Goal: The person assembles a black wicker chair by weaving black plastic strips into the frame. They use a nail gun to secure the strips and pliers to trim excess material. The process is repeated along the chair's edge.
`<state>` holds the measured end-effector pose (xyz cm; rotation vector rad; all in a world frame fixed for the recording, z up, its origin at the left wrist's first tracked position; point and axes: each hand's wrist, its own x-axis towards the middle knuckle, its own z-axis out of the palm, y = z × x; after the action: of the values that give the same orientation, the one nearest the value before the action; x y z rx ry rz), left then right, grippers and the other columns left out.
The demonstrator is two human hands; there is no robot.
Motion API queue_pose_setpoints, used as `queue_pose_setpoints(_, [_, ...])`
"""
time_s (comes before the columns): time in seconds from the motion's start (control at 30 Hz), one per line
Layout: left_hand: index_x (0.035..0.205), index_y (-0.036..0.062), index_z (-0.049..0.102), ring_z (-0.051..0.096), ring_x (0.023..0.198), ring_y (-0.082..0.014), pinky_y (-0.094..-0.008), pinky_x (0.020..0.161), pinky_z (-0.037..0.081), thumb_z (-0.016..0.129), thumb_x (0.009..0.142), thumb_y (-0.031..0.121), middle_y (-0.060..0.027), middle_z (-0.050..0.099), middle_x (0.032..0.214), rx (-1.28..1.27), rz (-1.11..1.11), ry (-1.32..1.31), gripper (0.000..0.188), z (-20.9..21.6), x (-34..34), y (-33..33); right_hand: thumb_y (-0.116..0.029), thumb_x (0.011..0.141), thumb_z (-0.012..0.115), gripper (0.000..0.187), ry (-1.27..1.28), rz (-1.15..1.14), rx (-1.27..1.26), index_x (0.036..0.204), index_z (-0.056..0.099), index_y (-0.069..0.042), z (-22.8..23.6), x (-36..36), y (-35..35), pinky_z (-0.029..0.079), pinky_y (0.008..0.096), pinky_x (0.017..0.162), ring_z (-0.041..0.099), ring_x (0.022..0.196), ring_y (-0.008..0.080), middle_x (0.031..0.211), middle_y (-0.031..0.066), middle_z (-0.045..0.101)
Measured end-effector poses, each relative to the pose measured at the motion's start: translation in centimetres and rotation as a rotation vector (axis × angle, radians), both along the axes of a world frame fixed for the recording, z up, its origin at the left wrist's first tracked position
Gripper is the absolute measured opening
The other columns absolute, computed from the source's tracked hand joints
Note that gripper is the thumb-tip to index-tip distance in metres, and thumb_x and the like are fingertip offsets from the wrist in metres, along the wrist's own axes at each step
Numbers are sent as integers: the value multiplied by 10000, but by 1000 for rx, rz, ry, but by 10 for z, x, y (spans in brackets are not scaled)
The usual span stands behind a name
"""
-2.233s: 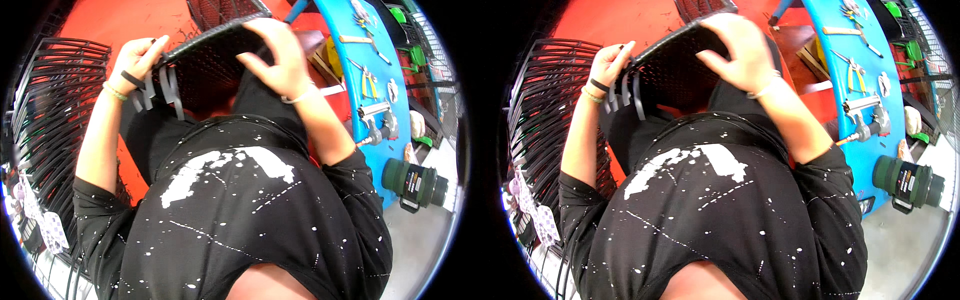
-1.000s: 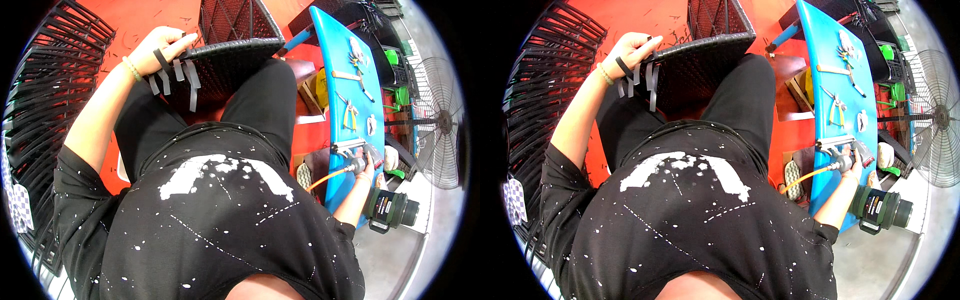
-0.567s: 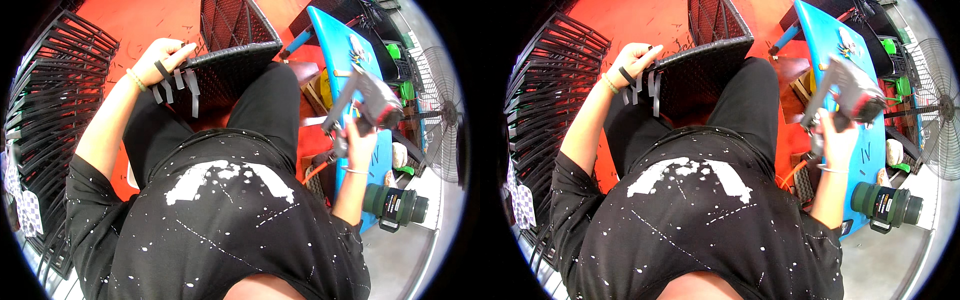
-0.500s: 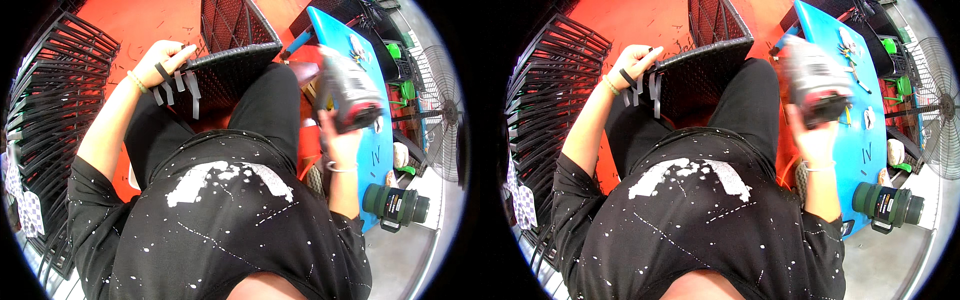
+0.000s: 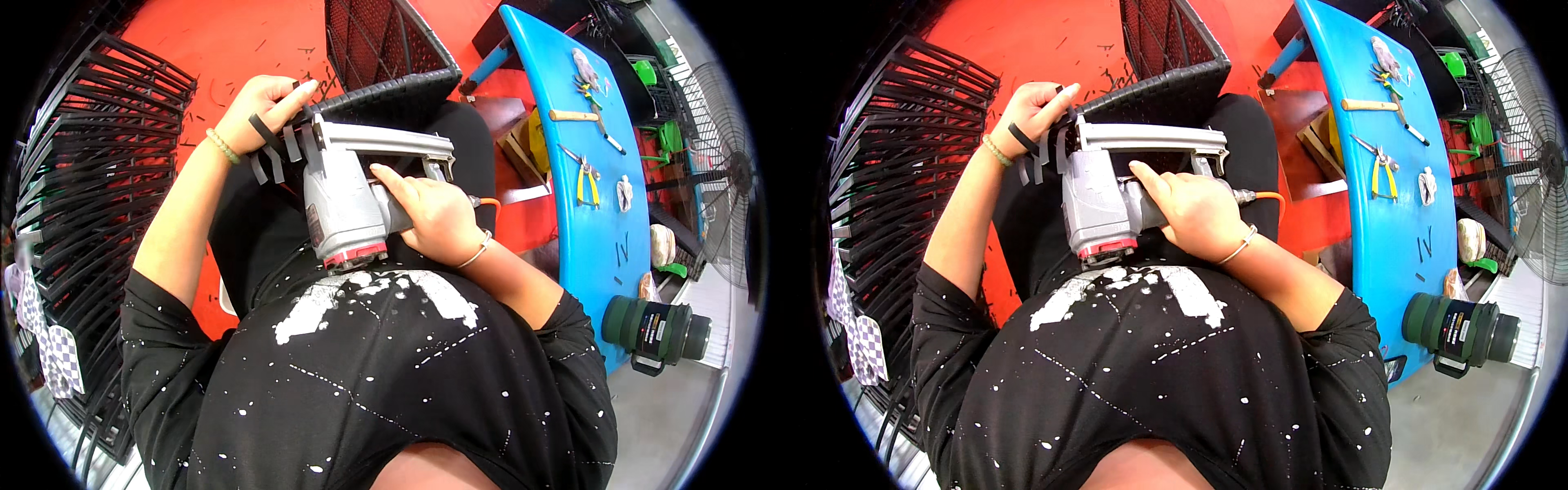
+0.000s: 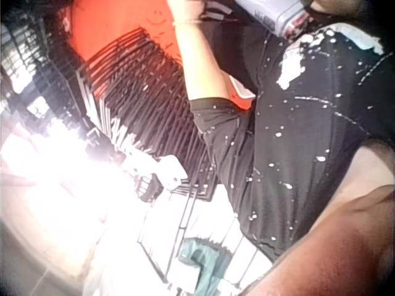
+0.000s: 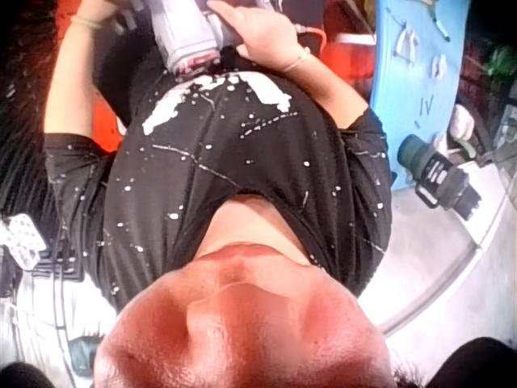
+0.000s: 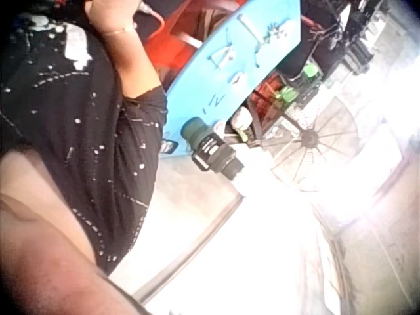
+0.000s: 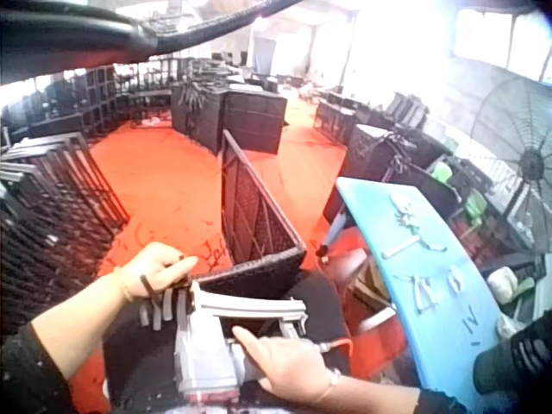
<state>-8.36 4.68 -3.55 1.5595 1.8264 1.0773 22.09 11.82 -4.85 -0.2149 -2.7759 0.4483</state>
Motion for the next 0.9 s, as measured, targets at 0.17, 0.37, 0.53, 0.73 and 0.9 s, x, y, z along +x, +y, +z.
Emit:
queue_pose_setpoints(0.17, [586, 21, 468, 369, 502, -74, -286, 474, 348, 606, 975, 337, 17, 391, 524, 87, 16, 98, 520, -10, -3, 4, -27, 568, 702, 856, 8, -9, -2, 1393, 475, -46, -6, 2, -2, 500, 395, 635, 621, 738, 282, 816, 94, 611])
queue_pose_setpoints(0.37, [609, 39, 461, 352, 545, -45, -248, 496, 317, 591, 994, 286, 63, 399, 574, 57, -7, 49, 476, -3, 1, 3, -51, 584, 736, 864, -7, -9, -16, 1398, 450, -50, -4, 2, -3, 518, 391, 660, 640, 767, 285, 852, 97, 633])
queue_pose_setpoints(0.53, [631, 21, 491, 364, 553, -57, -254, 509, 334, 582, 1000, 275, 50, 409, 585, 33, 9, 50, 457, -1, 3, 1, -38, 584, 735, 873, 3, -9, -19, 1404, 436, -50, -6, 3, -4, 521, 391, 661, 645, 773, 286, 870, 108, 637])
queue_pose_setpoints(0.73, [632, 29, 500, 366, 570, -44, -244, 515, 327, 599, 996, 286, 57, 414, 599, 21, 6, 32, 456, -8, -5, 3, -29, 591, 725, 798, -4, -54, -9, 1349, 477, -62, -9, 2, -6, 522, 395, 647, 649, 754, 289, 830, 105, 640])
queue_pose_setpoints(0.9, [637, 51, 521, 372, 570, -31, -230, 512, 323, 603, 997, 286, 74, 426, 607, 11, 43, -49, 438, -2, -1, 5, -67, 650, 708, 697, -42, -90, -17, 1316, 508, -95, -9, 0, -5, 529, 388, 636, 663, 757, 261, 823, 70, 647])
